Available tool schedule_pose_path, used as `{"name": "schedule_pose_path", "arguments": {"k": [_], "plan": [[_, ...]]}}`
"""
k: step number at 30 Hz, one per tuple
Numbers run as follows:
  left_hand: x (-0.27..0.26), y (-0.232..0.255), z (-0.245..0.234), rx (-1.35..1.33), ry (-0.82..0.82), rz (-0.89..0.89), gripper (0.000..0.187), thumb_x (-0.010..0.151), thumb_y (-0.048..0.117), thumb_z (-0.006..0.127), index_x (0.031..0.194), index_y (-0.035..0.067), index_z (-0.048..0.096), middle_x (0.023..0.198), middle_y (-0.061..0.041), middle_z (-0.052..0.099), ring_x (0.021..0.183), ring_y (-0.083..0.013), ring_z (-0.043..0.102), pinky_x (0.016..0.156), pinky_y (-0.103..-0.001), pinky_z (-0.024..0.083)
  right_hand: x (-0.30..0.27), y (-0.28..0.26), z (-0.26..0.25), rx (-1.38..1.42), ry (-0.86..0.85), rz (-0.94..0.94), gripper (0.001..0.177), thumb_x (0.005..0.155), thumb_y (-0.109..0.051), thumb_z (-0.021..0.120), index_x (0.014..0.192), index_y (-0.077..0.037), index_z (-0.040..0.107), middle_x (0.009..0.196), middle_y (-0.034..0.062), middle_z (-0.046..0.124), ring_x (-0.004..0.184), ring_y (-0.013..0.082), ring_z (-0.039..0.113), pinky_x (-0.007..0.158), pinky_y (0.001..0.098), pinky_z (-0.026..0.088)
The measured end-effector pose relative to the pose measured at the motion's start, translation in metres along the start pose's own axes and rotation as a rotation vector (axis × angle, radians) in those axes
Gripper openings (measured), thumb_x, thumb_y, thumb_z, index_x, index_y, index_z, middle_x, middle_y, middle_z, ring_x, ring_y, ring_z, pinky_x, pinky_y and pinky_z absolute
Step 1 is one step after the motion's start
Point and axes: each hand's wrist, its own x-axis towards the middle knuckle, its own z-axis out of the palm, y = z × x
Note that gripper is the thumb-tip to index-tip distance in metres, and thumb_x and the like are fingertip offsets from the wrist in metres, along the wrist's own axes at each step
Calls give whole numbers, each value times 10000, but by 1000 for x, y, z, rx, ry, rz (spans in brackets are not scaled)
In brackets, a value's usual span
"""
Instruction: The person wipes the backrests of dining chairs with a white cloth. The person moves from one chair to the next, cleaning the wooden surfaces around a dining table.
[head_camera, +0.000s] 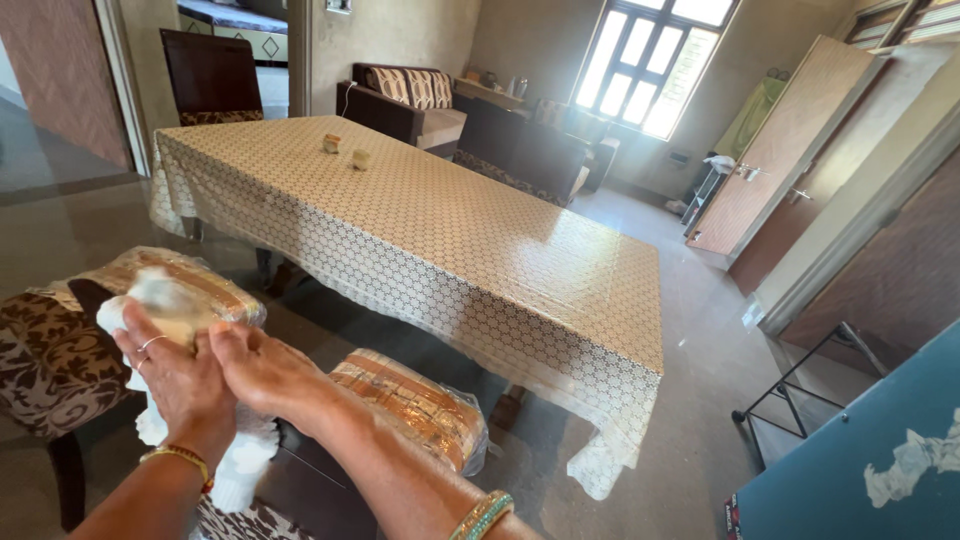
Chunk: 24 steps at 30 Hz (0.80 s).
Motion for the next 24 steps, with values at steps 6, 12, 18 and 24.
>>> {"name": "schedule_pose_path", "arguments": {"k": [6, 12, 18, 24], "plan": [[2, 11, -5, 104, -2, -20, 827, 1005, 144, 631, 1647, 76, 114, 1709, -257, -18, 1551, -443, 198, 1256, -463, 277, 4, -17, 2, 91, 17, 142, 738, 1038, -560, 175, 1347, -8, 554, 1400, 285, 563, 1344, 407, 515, 1110, 549, 394], [39, 9, -5, -177, 30, -262, 666, 1162, 415, 354, 1646, 105, 17, 1736, -152, 41, 1482, -434, 332, 1206, -517, 243, 10, -25, 4, -78, 68, 196, 765, 1009, -603, 148, 1452, -94, 509, 1464, 239, 518, 1409, 409, 442, 1169, 528, 319], [71, -1, -6, 210, -18, -180, 1108, 814, 197, 799, 1686, 180, 116, 1728, -261, 60, 1439, -535, 388, 1164, -480, 426, 9, -20, 9, -108, 105, 191, 783, 992, -621, 161, 1494, -91, 445, 1447, 252, 526, 1396, 410, 444, 1164, 498, 325], [95, -1, -4, 292, 52, -123, 1262, 721, 254, 882, 1673, 93, 70, 1631, -364, 96, 1399, -549, 384, 1114, -489, 406, 6, -16, 14, -196, 137, 185, 779, 1004, -631, 215, 1445, -52, 491, 1341, 298, 598, 1315, 439, 525, 1104, 533, 385]]}}
